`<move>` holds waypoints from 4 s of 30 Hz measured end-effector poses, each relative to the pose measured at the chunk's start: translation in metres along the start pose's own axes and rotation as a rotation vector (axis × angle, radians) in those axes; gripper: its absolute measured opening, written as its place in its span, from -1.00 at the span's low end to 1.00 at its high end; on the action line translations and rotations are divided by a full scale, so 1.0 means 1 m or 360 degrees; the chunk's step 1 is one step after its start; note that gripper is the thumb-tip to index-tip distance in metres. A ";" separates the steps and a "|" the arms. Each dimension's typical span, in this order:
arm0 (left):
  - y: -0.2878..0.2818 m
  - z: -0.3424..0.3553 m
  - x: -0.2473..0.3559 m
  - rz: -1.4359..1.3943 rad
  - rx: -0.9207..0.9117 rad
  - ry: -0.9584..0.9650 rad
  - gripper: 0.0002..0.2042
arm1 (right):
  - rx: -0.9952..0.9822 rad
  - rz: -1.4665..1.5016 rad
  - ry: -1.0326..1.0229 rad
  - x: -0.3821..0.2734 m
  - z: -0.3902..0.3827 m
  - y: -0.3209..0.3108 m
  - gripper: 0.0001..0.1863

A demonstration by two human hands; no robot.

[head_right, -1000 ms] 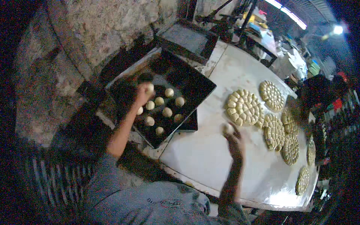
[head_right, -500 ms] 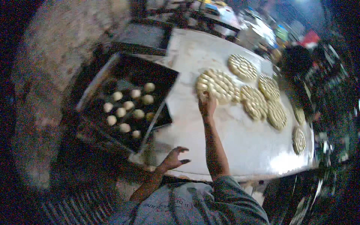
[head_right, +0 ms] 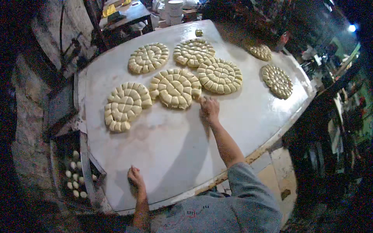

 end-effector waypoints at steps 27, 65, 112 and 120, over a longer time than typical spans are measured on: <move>0.043 -0.101 0.089 -0.1389 -0.0406 0.0263 -0.50 | -0.1990 0.1681 0.0896 -0.100 -0.258 -0.071 -0.50; 0.071 -0.011 0.090 0.0658 0.0488 -0.0292 -0.98 | -0.0029 0.0460 -0.0212 0.154 -0.026 -0.049 -0.87; -0.403 0.154 -0.177 0.0999 -0.0300 0.0180 -0.26 | -0.0582 0.1862 -0.1059 -0.699 -0.233 0.047 -0.58; -0.233 0.003 -0.082 -0.1092 -0.2136 0.0623 -0.48 | -0.0171 0.1140 -0.0703 -0.466 -0.220 0.085 -0.78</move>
Point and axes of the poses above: each hand's wrist, its own z-axis towards the middle knuckle, its own y-axis out of the palm, x = y × z, the point moved 3 cm from there along z, towards the middle knuckle, and after that the axes turned 8 degrees about z, right-handed, at the moved point
